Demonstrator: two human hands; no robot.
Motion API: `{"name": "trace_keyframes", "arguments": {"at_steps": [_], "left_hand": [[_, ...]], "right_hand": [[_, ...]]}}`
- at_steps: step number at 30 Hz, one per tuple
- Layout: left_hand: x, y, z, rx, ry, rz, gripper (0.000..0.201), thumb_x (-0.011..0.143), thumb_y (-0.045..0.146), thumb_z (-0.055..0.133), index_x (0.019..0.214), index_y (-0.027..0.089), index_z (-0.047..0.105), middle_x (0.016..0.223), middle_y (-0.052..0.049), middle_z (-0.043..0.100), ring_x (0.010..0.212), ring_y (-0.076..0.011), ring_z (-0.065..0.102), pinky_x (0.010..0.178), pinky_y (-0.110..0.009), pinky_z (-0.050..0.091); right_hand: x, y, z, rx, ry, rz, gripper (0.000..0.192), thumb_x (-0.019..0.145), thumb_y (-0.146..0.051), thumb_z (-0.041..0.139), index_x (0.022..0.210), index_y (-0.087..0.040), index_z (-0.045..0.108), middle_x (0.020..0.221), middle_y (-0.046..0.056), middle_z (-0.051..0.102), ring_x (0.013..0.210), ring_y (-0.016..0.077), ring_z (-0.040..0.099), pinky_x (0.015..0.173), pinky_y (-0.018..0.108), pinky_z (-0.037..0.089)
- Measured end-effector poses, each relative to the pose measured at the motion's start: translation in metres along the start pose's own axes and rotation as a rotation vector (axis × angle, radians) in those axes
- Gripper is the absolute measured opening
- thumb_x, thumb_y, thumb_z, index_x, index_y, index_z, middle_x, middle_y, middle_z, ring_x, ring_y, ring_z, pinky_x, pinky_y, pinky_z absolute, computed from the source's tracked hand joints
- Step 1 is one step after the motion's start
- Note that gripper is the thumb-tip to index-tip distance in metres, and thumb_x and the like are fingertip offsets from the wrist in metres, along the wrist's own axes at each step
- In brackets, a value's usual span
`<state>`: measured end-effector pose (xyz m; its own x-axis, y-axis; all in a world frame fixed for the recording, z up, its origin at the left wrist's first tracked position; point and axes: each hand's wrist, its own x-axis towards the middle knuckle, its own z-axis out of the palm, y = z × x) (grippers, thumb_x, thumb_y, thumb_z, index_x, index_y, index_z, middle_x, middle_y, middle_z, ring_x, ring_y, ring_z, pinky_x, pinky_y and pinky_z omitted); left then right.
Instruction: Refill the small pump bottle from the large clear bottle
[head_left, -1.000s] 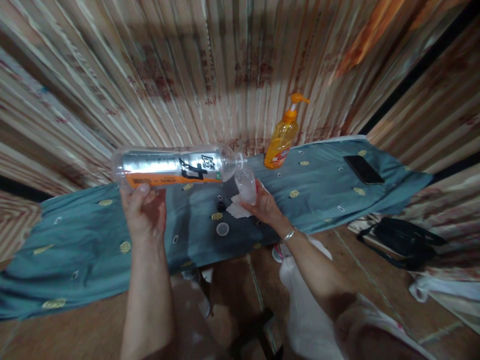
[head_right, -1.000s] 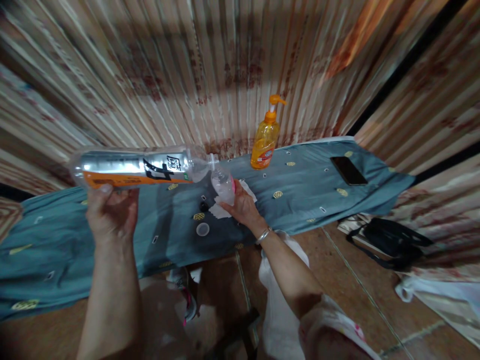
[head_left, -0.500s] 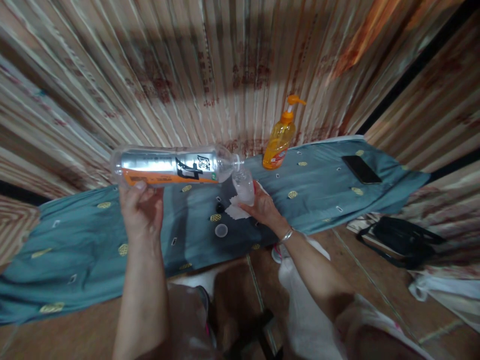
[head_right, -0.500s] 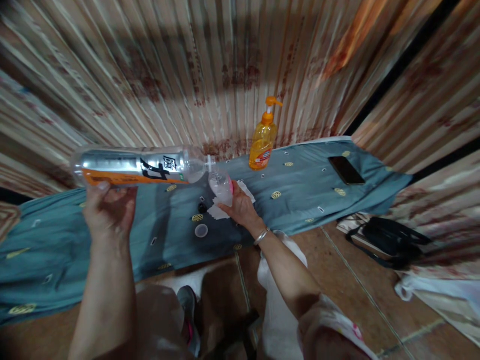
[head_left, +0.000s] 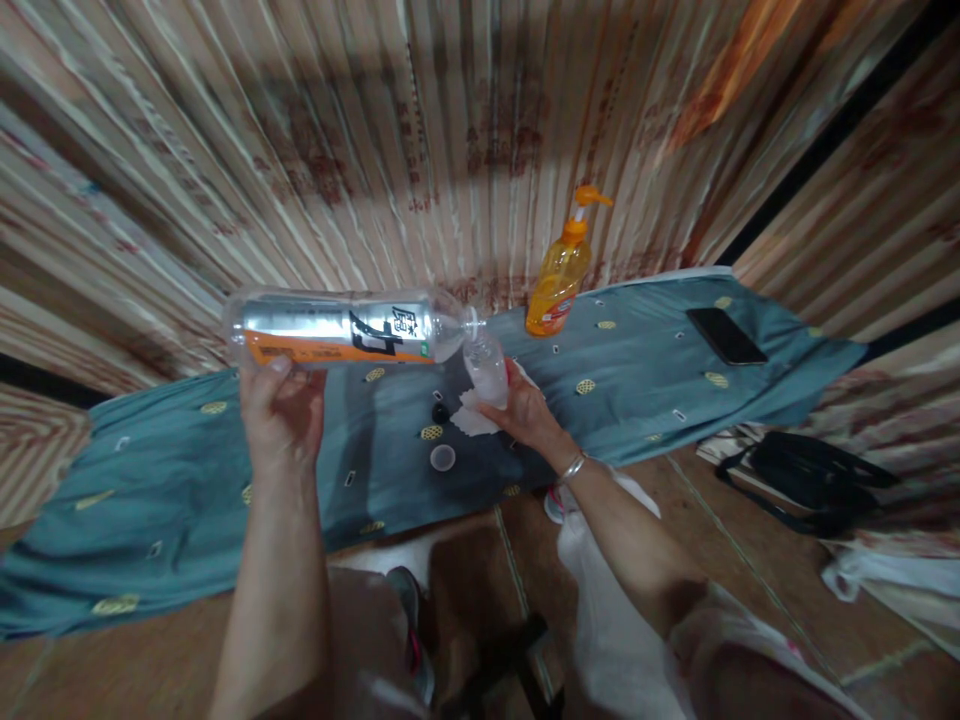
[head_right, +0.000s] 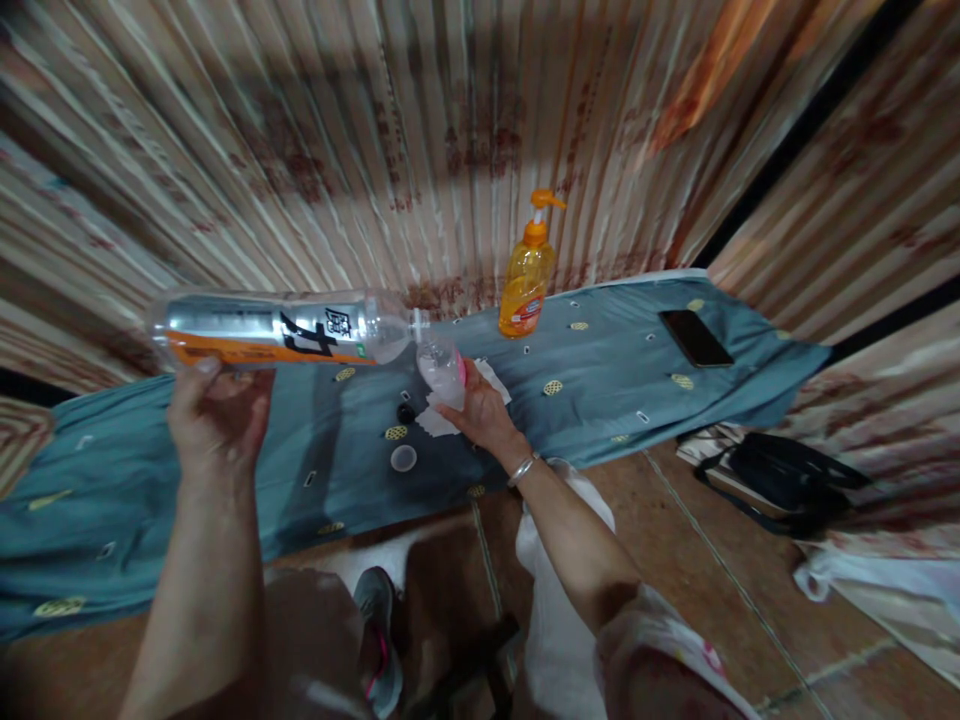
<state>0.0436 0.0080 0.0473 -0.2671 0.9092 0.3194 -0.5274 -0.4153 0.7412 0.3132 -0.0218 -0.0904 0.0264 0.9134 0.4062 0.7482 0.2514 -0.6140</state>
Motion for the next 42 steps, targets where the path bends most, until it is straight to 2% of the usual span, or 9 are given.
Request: {"name": "trace_keyframes", "arguments": {"at_steps": [5, 8, 15, 23, 29, 32, 36, 42], "left_hand": [[-0.0008, 0.0012, 0.0027, 0.019, -0.028, 0.009, 0.059, 0.052, 0.015, 0.083, 0.107, 0.029, 0.067, 0.070, 0.008, 0.066, 0.069, -0.0108, 0.060, 0.073, -0.024, 0.050], [0.0002, 0.0008, 0.0022, 0.012, -0.014, 0.008, 0.062, 0.051, 0.015, 0.083, 0.110, 0.029, 0.066, 0.074, 0.009, 0.067, 0.066, -0.0091, 0.059, 0.068, -0.022, 0.049], [0.0018, -0.0012, -0.0002, -0.003, -0.002, 0.006, 0.055, 0.051, 0.014, 0.083, 0.103, 0.024, 0.067, 0.077, 0.007, 0.068, 0.075, -0.0110, 0.062, 0.065, -0.020, 0.047], [0.0000, 0.0003, 0.0036, -0.016, -0.014, 0.006, 0.047, 0.051, 0.012, 0.082, 0.094, 0.022, 0.067, 0.078, 0.006, 0.068, 0.073, -0.0095, 0.060, 0.068, -0.020, 0.047], [-0.0013, 0.0015, 0.0066, 0.017, -0.016, 0.026, 0.041, 0.050, 0.015, 0.083, 0.087, 0.024, 0.066, 0.082, 0.006, 0.069, 0.075, -0.0105, 0.059, 0.068, -0.020, 0.047], [-0.0015, 0.0018, 0.0069, -0.001, -0.018, 0.017, 0.043, 0.051, 0.012, 0.082, 0.089, 0.023, 0.065, 0.077, 0.006, 0.066, 0.071, -0.0095, 0.057, 0.065, -0.020, 0.045], [-0.0004, 0.0015, 0.0061, -0.028, -0.012, 0.009, 0.046, 0.048, 0.010, 0.082, 0.090, 0.021, 0.066, 0.080, 0.005, 0.067, 0.073, -0.0087, 0.058, 0.059, -0.018, 0.040], [0.0015, -0.0001, 0.0043, -0.041, -0.027, 0.003, 0.048, 0.048, 0.011, 0.083, 0.092, 0.021, 0.067, 0.086, 0.005, 0.069, 0.076, -0.0087, 0.059, 0.061, -0.018, 0.044]], "right_hand": [[0.0001, 0.0019, 0.0021, -0.011, 0.013, -0.002, 0.087, 0.080, -0.053, 0.074, 0.146, -0.011, 0.037, 0.137, 0.025, 0.062, 0.123, 0.0363, 0.064, 0.106, 0.051, 0.050], [0.0002, 0.0013, 0.0015, -0.002, 0.006, 0.005, 0.086, 0.079, -0.051, 0.076, 0.145, -0.010, 0.039, 0.137, 0.024, 0.061, 0.124, 0.0353, 0.063, 0.107, 0.049, 0.050], [-0.0003, 0.0020, 0.0019, -0.003, 0.018, 0.003, 0.088, 0.079, -0.054, 0.075, 0.146, -0.011, 0.037, 0.140, 0.024, 0.060, 0.127, 0.0358, 0.061, 0.109, 0.050, 0.048], [-0.0008, 0.0013, 0.0017, 0.012, 0.015, 0.011, 0.085, 0.079, -0.050, 0.076, 0.146, -0.011, 0.039, 0.137, 0.023, 0.062, 0.122, 0.0359, 0.064, 0.106, 0.050, 0.051], [-0.0005, 0.0002, 0.0001, 0.024, 0.012, -0.006, 0.084, 0.079, -0.048, 0.077, 0.145, -0.010, 0.040, 0.138, 0.024, 0.061, 0.126, 0.0359, 0.062, 0.107, 0.051, 0.050], [0.0001, 0.0000, -0.0013, 0.029, 0.009, -0.007, 0.084, 0.079, -0.048, 0.076, 0.145, -0.010, 0.039, 0.139, 0.025, 0.060, 0.127, 0.0359, 0.062, 0.108, 0.050, 0.050], [0.0007, 0.0007, -0.0013, 0.027, -0.003, -0.001, 0.085, 0.078, -0.049, 0.077, 0.144, -0.009, 0.039, 0.137, 0.024, 0.061, 0.124, 0.0355, 0.063, 0.107, 0.049, 0.050], [0.0000, 0.0033, 0.0021, 0.012, 0.022, -0.013, 0.088, 0.080, -0.057, 0.073, 0.145, -0.007, 0.039, 0.138, 0.026, 0.061, 0.124, 0.0366, 0.063, 0.108, 0.050, 0.050]]}}
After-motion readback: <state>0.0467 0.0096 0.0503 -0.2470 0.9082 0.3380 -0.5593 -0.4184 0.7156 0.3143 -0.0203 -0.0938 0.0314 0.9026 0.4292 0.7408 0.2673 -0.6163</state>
